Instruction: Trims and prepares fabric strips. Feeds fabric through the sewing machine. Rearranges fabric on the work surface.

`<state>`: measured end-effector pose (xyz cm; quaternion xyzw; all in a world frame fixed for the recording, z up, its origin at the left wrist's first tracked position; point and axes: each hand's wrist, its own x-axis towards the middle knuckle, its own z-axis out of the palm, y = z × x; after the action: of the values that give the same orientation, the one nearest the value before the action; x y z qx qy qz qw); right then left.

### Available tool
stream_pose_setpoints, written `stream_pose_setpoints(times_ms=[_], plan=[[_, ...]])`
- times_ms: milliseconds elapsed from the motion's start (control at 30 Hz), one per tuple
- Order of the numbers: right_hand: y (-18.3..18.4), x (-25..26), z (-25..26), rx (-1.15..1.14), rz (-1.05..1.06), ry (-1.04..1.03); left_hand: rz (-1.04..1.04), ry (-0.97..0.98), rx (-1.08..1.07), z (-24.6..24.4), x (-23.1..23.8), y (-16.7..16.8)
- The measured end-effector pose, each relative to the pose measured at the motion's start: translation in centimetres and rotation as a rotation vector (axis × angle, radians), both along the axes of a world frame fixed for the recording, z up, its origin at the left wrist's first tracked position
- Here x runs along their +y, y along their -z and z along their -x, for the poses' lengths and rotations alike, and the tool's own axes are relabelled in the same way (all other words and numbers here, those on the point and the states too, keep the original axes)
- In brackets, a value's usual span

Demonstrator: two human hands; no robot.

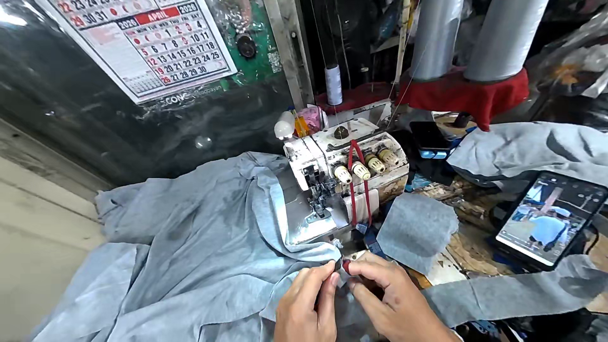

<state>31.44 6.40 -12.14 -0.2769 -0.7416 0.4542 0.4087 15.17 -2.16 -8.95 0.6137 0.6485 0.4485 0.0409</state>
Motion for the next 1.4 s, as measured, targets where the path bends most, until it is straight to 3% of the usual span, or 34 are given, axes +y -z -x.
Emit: stream_pose_setpoints(times_ms=[133,333,533,1400], plan=[[0.0,0.3,-0.5,0.128,0.204,-0.105,0.122,0.062,-0.108,1.7,-1.0,-0.9],[-1.2,0.8,-0.8,0.174,0.384,-0.129,0.151,0.075,0.111,2.3,-4.1,-3.8],[-1.8,0.4,-0.6,0.161,0.312,-0.107,0.121,0.080,0.171,0.9,-2.8,-1.5],[-1.5,-0.1,-0.7,0.128,0.226,-0.089,0.108,0.068,0.113,0.1,-3.3,-0.9]])
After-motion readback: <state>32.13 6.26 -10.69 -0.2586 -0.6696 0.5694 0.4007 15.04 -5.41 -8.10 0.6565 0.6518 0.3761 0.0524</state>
